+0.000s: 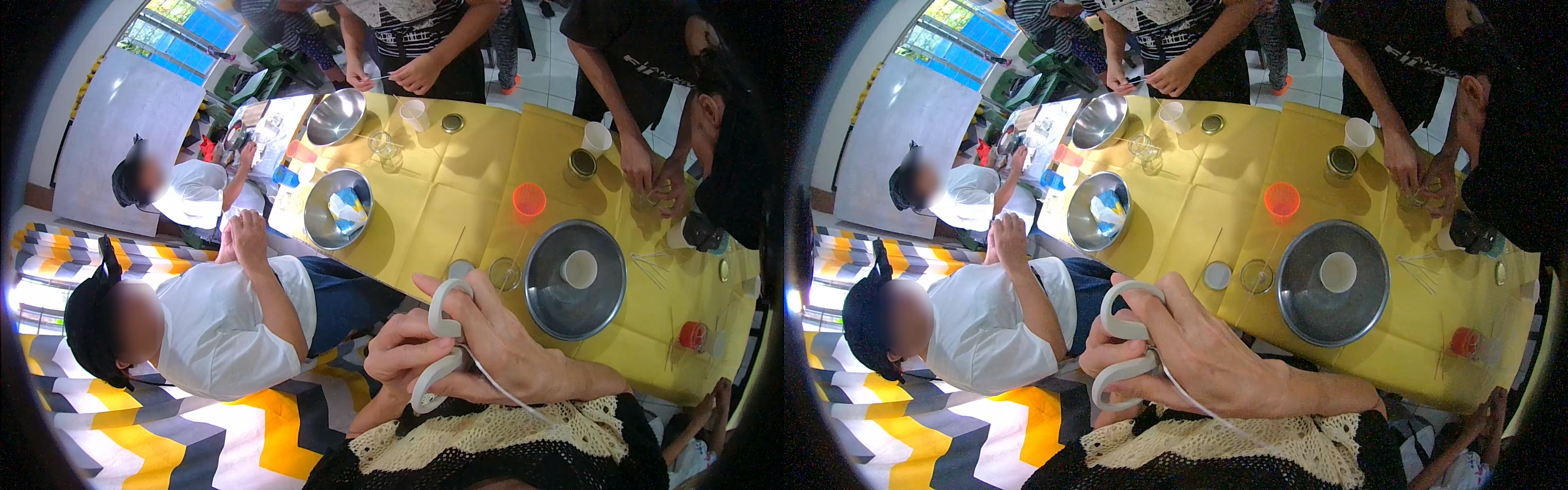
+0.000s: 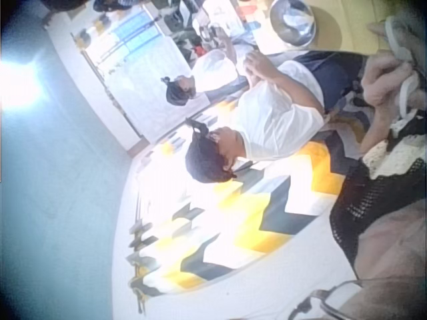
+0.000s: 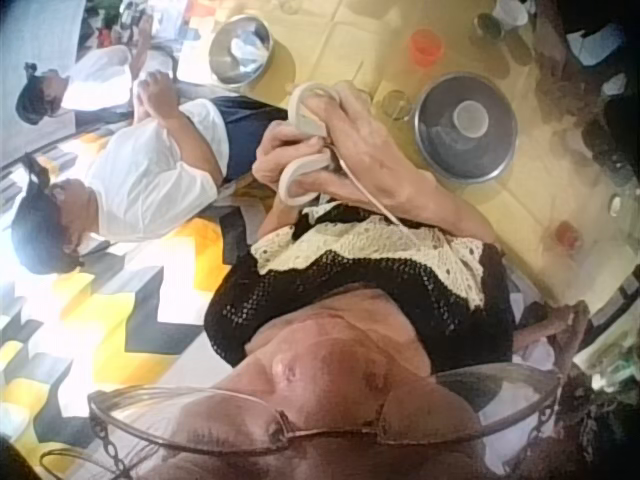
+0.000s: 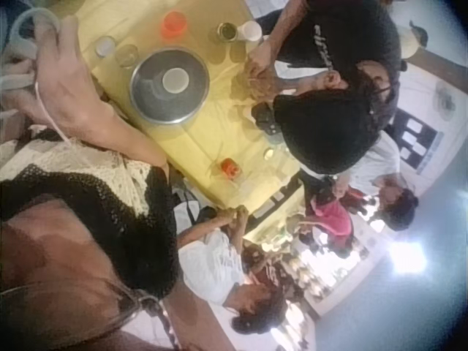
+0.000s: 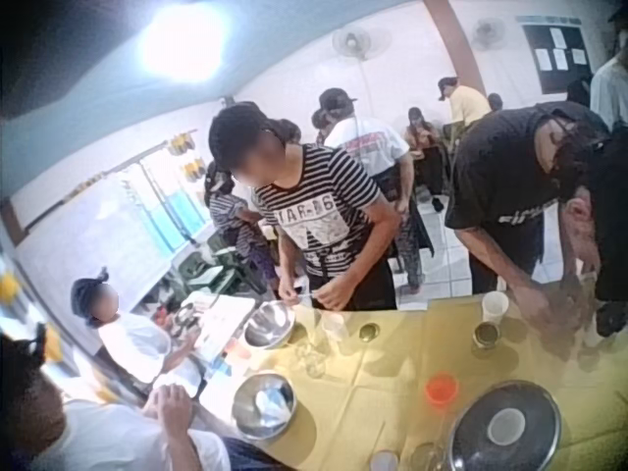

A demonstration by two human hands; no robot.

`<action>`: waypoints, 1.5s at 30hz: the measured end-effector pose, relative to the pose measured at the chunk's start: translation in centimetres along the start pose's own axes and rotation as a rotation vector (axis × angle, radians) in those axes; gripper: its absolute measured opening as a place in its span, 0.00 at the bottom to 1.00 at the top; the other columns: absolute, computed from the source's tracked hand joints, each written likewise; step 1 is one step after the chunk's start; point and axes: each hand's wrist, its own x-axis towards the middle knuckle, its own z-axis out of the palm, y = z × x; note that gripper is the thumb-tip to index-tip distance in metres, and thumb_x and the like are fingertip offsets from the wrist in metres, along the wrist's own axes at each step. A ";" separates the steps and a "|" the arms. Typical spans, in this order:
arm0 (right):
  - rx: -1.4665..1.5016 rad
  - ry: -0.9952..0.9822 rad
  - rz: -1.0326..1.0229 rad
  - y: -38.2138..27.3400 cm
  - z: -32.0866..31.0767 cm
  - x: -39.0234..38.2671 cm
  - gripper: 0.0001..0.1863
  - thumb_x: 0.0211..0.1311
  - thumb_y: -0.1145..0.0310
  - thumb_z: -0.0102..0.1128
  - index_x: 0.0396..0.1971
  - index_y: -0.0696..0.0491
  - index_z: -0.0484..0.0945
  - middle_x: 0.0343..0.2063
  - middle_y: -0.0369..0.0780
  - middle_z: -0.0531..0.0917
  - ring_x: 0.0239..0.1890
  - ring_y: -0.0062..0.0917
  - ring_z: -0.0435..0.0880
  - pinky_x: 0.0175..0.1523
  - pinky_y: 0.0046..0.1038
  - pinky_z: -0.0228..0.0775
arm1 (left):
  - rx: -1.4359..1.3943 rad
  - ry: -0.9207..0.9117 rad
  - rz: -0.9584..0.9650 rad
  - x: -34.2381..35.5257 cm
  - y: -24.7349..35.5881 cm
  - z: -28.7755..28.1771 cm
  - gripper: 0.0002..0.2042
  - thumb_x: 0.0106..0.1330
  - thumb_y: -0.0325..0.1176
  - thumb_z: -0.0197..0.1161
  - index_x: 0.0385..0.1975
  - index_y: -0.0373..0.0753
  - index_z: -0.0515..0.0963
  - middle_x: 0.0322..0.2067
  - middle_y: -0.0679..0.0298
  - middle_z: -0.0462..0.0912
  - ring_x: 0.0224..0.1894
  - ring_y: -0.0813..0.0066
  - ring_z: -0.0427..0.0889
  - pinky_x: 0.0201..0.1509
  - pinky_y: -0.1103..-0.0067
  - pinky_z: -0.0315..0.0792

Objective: The person uses scissors to cut a white string or wire held in their left hand. They repeatedly measure, cut, and handle the string segments on a yellow table covered with various bowls and cups. The person also handles a pink plastic cup and a metal bowl during the process.

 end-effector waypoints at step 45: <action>-0.012 0.005 -0.053 -0.3 -0.1 0.3 0.40 0.43 0.60 0.69 0.51 0.66 0.58 0.34 0.48 0.63 0.35 0.39 0.69 0.38 0.32 0.67 | -0.057 0.076 -0.022 -0.4 -0.1 0.2 0.10 0.51 0.26 0.66 0.32 0.29 0.78 0.31 0.51 0.77 0.29 0.65 0.79 0.32 0.80 0.72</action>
